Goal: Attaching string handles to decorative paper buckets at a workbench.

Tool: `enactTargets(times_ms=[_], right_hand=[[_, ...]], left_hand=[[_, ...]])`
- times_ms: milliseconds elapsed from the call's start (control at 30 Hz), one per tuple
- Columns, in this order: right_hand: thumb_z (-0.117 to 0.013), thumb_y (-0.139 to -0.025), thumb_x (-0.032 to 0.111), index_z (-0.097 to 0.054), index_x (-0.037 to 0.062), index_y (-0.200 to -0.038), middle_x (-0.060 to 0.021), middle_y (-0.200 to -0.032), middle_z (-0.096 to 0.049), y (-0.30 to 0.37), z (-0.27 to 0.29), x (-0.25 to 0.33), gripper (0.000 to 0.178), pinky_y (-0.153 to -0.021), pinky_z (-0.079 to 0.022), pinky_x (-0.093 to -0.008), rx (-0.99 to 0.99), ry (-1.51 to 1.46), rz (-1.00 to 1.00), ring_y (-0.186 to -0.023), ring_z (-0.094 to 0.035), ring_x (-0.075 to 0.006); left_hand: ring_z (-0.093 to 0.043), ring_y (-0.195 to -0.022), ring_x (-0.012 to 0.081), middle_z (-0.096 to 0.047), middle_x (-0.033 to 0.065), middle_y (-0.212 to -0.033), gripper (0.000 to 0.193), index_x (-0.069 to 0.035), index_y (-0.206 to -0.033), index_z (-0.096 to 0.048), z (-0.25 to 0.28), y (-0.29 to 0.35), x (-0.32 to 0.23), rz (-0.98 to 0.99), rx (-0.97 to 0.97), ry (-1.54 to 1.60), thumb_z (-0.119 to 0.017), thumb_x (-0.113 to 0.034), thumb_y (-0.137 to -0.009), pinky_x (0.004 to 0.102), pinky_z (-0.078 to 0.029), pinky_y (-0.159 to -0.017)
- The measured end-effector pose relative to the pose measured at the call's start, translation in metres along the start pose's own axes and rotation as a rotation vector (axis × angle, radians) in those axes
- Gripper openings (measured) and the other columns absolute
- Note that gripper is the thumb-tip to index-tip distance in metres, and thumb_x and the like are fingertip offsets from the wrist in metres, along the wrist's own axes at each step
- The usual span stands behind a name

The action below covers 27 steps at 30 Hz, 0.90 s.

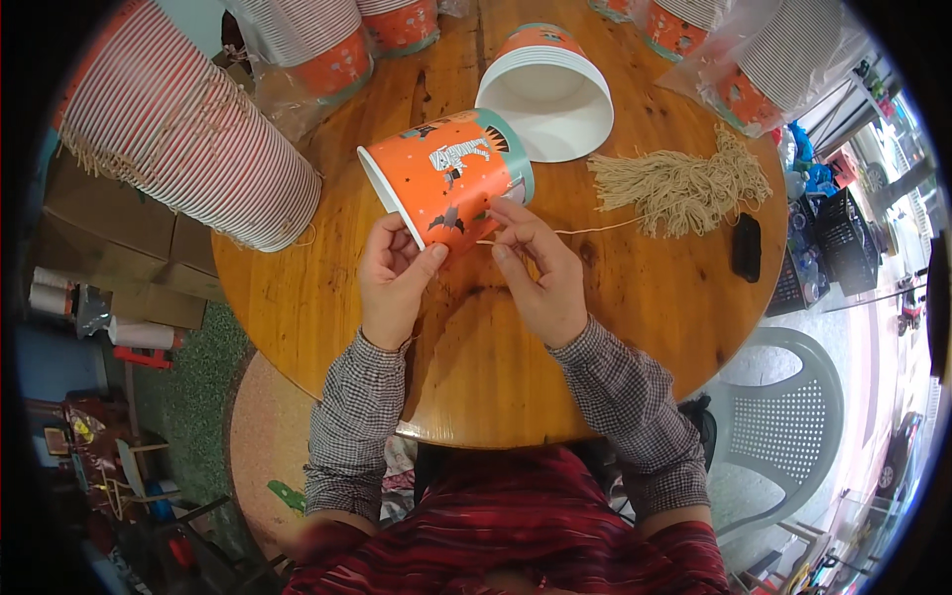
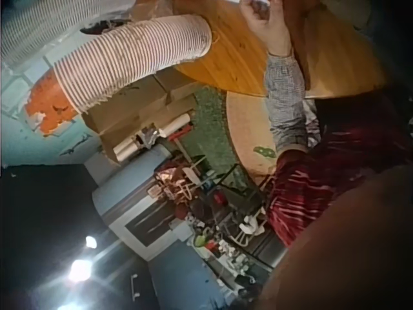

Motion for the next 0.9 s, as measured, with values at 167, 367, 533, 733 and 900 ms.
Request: enactTargets(times_ms=[167,367,533,733,900], right_hand=[[-0.06,-0.086,0.0,-0.055,0.0005,-0.094,-0.0198,-0.131,-0.054,0.002,-0.002,0.002,0.009,-0.1,-0.042,-0.0349,0.012,0.12,0.044,-0.121,-0.054,-0.0296],[-0.06,-0.087,0.0,-0.055,0.0011,-0.094,-0.0194,-0.131,-0.054,0.0,-0.004,0.01,0.009,-0.099,-0.043,-0.0345,0.04,0.098,0.049,-0.12,-0.054,-0.0311],[-0.06,-0.085,-0.004,-0.055,-0.0003,-0.096,-0.0205,-0.13,-0.054,0.007,-0.014,0.023,0.012,-0.102,-0.042,-0.037,0.163,0.282,0.251,-0.122,-0.052,-0.0328],[-0.059,-0.086,0.0,-0.055,0.0,-0.094,-0.0199,-0.13,-0.053,0.005,-0.016,0.019,0.009,-0.1,-0.043,-0.0393,0.118,0.396,0.308,-0.121,-0.051,-0.0363],[-0.058,-0.087,-0.004,-0.055,0.0002,-0.094,-0.0198,-0.135,-0.051,0.001,-0.006,0.009,0.009,-0.102,-0.04,-0.0364,0.084,0.315,0.152,-0.124,-0.051,-0.0299]], left_hand=[[-0.058,-0.105,0.0148,-0.058,0.0087,-0.116,0.035,0.0,-0.12,-0.047,-0.007,0.001,0.002,0.072,0.007,0.242,-0.062,-0.001,-0.088,0.029,-0.046,-0.094],[-0.061,-0.098,0.0144,-0.062,0.0079,-0.106,0.025,0.0,-0.113,-0.051,0.005,-0.003,0.002,0.098,-0.044,0.378,-0.061,-0.005,-0.091,0.0314,-0.05,-0.09],[-0.064,-0.09,0.0138,-0.064,0.0069,-0.1,0.017,0.0,-0.107,-0.055,0.015,-0.006,-0.004,0.037,-0.16,0.338,-0.06,-0.008,-0.092,0.0299,-0.054,-0.081],[-0.059,-0.084,0.0087,-0.065,0.0029,-0.097,0.025,0.003,-0.113,-0.058,0.003,0.0,0.002,0.093,0.006,-0.137,-0.06,0.002,-0.088,0.024,-0.048,-0.074],[-0.054,-0.077,0.0052,-0.062,0.0007,-0.089,0.021,0.002,-0.11,-0.06,0.0,0.004,0.008,0.038,0.124,-0.556,-0.061,-0.001,-0.089,0.0206,-0.045,-0.07]])
Point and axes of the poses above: each hand's wrist, its own y-axis away from the middle knuckle, its own z-axis out of the back of the hand, x = y × z, the point moved 5 cm from there along -y, towards the middle knuckle
